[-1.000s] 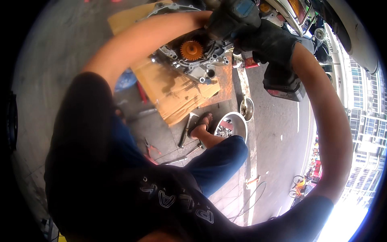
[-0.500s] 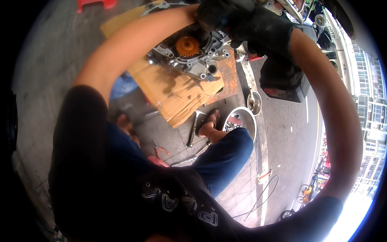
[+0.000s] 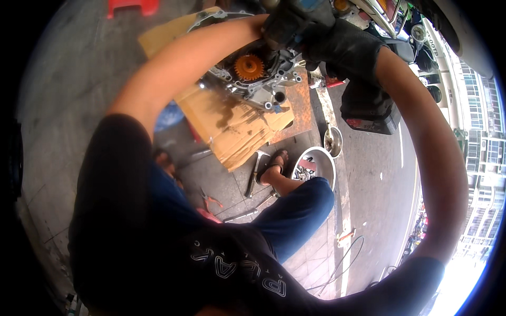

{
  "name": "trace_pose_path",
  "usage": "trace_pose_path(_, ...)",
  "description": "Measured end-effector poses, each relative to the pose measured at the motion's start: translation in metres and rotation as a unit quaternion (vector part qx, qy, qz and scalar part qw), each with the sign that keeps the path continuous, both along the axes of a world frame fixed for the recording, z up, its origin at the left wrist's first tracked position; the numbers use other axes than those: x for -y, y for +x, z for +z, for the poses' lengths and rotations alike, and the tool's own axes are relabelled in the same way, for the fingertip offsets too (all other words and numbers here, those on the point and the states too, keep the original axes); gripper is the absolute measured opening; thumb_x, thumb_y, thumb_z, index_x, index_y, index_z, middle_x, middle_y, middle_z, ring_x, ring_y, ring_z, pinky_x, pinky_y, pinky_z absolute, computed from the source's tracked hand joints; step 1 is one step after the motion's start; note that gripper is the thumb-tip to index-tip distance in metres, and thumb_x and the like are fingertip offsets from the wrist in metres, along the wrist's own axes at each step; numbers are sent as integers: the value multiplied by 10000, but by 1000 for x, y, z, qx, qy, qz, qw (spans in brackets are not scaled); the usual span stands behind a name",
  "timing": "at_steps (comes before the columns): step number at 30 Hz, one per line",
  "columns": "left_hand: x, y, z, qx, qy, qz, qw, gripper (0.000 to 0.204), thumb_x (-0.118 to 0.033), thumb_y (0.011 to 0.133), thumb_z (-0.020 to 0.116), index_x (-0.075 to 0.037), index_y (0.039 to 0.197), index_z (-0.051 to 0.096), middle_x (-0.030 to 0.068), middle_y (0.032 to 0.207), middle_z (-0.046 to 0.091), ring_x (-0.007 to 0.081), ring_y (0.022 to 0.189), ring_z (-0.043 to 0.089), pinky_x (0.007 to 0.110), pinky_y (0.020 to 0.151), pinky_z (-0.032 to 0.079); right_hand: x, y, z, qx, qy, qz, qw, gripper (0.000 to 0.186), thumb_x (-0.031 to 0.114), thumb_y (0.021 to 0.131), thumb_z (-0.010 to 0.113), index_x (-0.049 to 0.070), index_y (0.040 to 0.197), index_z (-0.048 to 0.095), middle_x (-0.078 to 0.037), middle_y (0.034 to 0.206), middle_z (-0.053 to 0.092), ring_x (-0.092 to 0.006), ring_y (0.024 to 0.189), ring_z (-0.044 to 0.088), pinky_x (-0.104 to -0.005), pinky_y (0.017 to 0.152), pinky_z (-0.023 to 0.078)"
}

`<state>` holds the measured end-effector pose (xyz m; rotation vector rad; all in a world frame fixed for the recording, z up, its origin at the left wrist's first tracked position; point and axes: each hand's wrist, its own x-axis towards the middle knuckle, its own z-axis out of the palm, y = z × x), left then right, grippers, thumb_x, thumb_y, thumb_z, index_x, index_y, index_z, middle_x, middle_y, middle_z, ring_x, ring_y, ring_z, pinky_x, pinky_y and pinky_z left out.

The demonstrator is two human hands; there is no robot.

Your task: The person works on a motorcycle engine component placed on a piece of cardboard on the ground, using a screwdriver and a power drill to remove parts and then wiping a component with a blue cloth.

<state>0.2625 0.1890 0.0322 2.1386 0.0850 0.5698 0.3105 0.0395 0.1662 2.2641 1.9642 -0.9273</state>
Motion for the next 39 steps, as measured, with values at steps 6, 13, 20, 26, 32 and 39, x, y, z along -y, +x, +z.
trace_pose_path(6, 1, 3, 5, 6, 0, -4, 1000, 312, -235, 832, 672, -55, 1086, 647, 62, 976, 668, 159, 905, 621, 306, 784, 492, 0, -7, 7, 79, -9, 25, 997, 184, 115, 917, 625, 21, 1067, 676, -76, 881, 696, -103, 610, 567, -241, 519, 458)
trace_pose_path(13, 0, -2, 0, 0, 2, 7, 1000, 305, -234, 824, 677, -57, 1071, 651, 62, 959, 669, 159, 888, 623, 306, 771, 494, -4, -13, 3, 54, -21, -7, 998, 213, 123, 906, 647, 8, 1083, 675, -79, 902, 697, -104, 632, 571, -237, 536, 468)
trace_pose_path(20, 1, 0, 7, 8, 4, 21, 1000, 299, -234, 816, 682, -58, 1056, 655, 62, 941, 670, 160, 872, 625, 307, 759, 496, -3, -8, 7, 98, 20, 38, 994, 244, 136, 904, 645, 5, 1108, 669, -85, 913, 699, -103, 638, 574, -238, 535, 470)
trace_pose_path(26, 5, -4, -5, -1, 7, 34, 999, 294, -234, 810, 686, -59, 1043, 659, 62, 927, 671, 160, 858, 626, 308, 748, 498, -1, -3, 2, 42, -8, 11, 999, 249, 138, 905, 638, 3, 1111, 667, -83, 913, 700, -100, 632, 575, -233, 528, 467)
trace_pose_path(32, 5, -7, -4, -9, 15, 44, 999, 288, -234, 803, 690, -60, 1031, 663, 62, 912, 672, 161, 845, 628, 309, 737, 500, -1, -3, 3, 16, 8, 6, 1000, 244, 141, 906, 630, 18, 1113, 670, -66, 881, 703, -92, 576, 558, -229, 503, 452)
trace_pose_path(39, 1, -15, -3, -22, 26, 63, 997, 282, -234, 795, 695, -61, 1016, 667, 62, 895, 673, 161, 828, 630, 310, 725, 502, -1, -8, -1, 79, 43, 84, 992, 215, 156, 902, 636, 36, 1073, 686, -63, 814, 698, -101, 526, 550, -228, 470, 451)
